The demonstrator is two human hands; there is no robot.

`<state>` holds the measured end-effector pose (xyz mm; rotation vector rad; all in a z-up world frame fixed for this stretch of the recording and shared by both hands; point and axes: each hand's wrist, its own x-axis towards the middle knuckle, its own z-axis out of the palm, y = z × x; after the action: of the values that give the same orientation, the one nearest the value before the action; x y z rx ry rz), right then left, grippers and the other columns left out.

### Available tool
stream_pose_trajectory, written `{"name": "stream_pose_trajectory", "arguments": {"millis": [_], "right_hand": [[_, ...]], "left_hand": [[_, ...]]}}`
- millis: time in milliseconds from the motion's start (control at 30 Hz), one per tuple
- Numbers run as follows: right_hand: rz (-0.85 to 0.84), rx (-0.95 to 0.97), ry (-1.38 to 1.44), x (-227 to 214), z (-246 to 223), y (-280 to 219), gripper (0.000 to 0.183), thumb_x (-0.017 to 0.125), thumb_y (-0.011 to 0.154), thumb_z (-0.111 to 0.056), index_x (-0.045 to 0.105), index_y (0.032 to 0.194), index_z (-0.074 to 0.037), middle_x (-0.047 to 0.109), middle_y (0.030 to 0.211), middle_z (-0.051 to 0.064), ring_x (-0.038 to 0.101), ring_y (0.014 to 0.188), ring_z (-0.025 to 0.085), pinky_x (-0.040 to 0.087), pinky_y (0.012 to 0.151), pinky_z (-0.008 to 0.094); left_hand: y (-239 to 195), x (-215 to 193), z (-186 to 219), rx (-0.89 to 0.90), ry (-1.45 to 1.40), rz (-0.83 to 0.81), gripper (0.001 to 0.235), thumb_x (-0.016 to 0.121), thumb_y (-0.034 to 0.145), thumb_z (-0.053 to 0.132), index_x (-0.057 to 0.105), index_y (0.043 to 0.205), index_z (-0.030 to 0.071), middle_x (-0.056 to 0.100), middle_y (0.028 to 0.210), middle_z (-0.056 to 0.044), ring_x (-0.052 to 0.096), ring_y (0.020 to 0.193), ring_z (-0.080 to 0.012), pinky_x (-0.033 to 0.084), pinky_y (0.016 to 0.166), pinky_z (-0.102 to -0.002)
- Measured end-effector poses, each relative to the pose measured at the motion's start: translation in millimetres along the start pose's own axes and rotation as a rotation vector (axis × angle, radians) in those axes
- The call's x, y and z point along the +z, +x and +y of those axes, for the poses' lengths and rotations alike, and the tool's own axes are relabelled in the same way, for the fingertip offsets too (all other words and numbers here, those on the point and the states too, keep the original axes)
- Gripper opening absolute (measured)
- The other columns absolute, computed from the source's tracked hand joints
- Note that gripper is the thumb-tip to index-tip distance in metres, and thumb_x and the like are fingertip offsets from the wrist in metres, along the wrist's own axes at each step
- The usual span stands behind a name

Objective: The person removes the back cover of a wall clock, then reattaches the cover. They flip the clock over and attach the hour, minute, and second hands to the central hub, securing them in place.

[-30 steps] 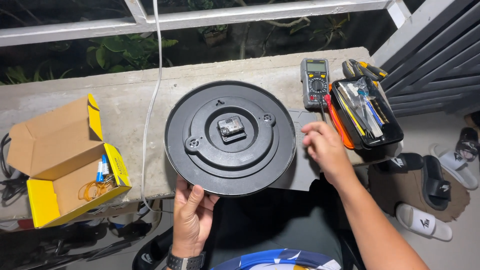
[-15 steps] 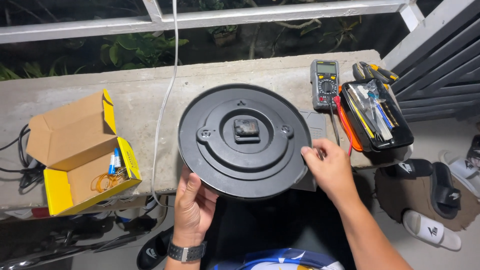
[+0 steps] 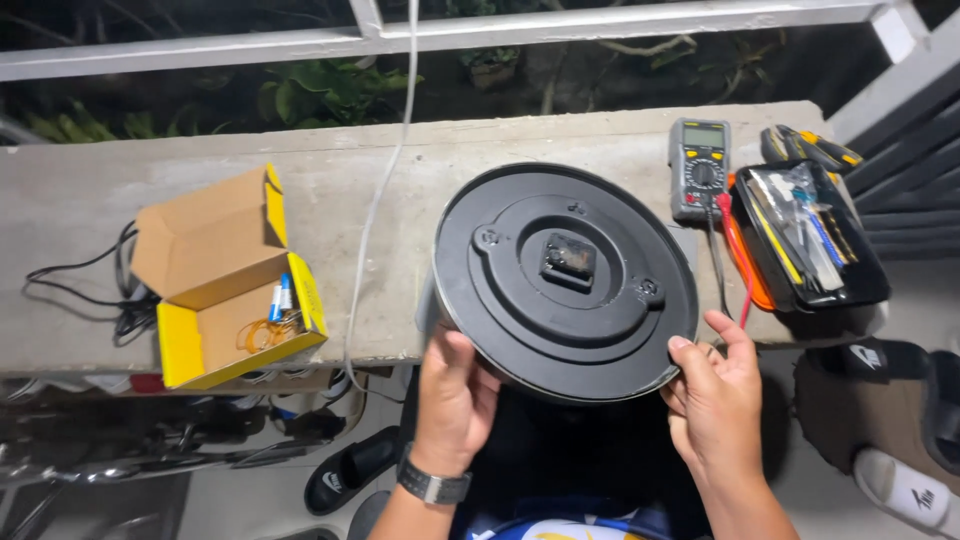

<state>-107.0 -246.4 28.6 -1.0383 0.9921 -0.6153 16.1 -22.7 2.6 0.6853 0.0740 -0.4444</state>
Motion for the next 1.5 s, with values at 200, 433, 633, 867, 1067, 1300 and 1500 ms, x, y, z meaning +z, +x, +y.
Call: {"name": "stream_pose_trajectory", "arguments": {"millis": [200, 433, 633, 867, 1067, 1300, 1500], "right_hand": [[-0.024, 0.047, 0.062, 19, 15, -17, 0.068, 0.068, 0.103, -0.006, 0.045, 0.166, -0.017, 0.045, 0.088, 0.000, 0.027, 0.047, 0.003, 0.018, 0.044, 0.025], [-0.121, 0.043, 0.101, 32, 17, -36, 0.066, 0.069, 0.104, -0.004, 0.040, 0.161, -0.021, 0.047, 0.092, 0.004, 0.032, 0.052, 0.005, 0.022, 0.045, 0.025], [-0.220, 0.071, 0.090, 0, 20, -19, 0.046, 0.056, 0.116, -0.026, 0.050, 0.159, -0.012, 0.058, 0.093, 0.007, 0.037, 0.053, 0.012, 0.020, 0.046, 0.026], [-0.388, -0.151, 0.141, -38, 5, 25, 0.020, 0.060, 0.118, -0.007, 0.068, 0.134, 0.003, 0.062, 0.095, 0.010, 0.064, 0.088, 0.021, 0.054, 0.078, 0.034], [-0.475, -0.329, 0.199, -31, -13, 58, 0.011, 0.061, 0.123, -0.016, 0.061, 0.134, -0.016, 0.077, 0.110, 0.014, 0.081, 0.107, 0.030, 0.072, 0.106, 0.055], [-0.619, -0.532, -0.079, -4, -12, 54, 0.016, 0.068, 0.116, -0.007, 0.065, 0.132, -0.007, 0.075, 0.111, 0.012, 0.082, 0.107, 0.026, 0.077, 0.103, 0.048], [-0.770, -0.512, -0.156, 5, -11, 24, 0.015, 0.073, 0.109, 0.002, 0.075, 0.123, -0.002, 0.084, 0.104, 0.016, 0.090, 0.101, 0.030, 0.078, 0.100, 0.041]], "left_hand": [[-50, 22, -54, 0.213, 0.258, -0.126, 0.069, 0.098, 0.090, 0.006, 0.060, 0.148, 0.005, 0.081, 0.139, -0.019, 0.078, 0.130, -0.0271, 0.062, 0.120, -0.042], [-48, 28, -53, 0.291, 0.260, -0.107, 0.067, 0.087, 0.102, 0.011, 0.052, 0.158, 0.004, 0.075, 0.149, -0.020, 0.075, 0.133, -0.0292, 0.061, 0.119, -0.045], [-38, 12, -51, 0.237, 0.215, -0.035, 0.059, 0.087, 0.099, 0.008, 0.060, 0.151, 0.005, 0.083, 0.132, -0.019, 0.082, 0.116, -0.0307, 0.074, 0.097, -0.051], [-25, -13, -48, 0.241, 0.087, 0.063, 0.050, 0.086, 0.098, 0.002, 0.065, 0.142, 0.011, 0.082, 0.131, -0.013, 0.082, 0.114, -0.0261, 0.074, 0.093, -0.044], [-19, -17, -24, 0.222, 0.061, 0.138, 0.048, 0.083, 0.101, 0.016, 0.063, 0.144, 0.014, 0.075, 0.142, -0.010, 0.077, 0.119, -0.0296, 0.072, 0.087, -0.045], [-15, -28, -16, 0.187, 0.015, 0.147, 0.052, 0.080, 0.101, 0.022, 0.064, 0.149, 0.016, 0.075, 0.145, -0.012, 0.075, 0.120, -0.0325, 0.071, 0.088, -0.047], [-15, -35, -25, 0.178, 0.020, 0.112, 0.052, 0.081, 0.102, 0.022, 0.062, 0.149, 0.011, 0.075, 0.134, -0.012, 0.078, 0.111, -0.0308, 0.074, 0.080, -0.044]]}}
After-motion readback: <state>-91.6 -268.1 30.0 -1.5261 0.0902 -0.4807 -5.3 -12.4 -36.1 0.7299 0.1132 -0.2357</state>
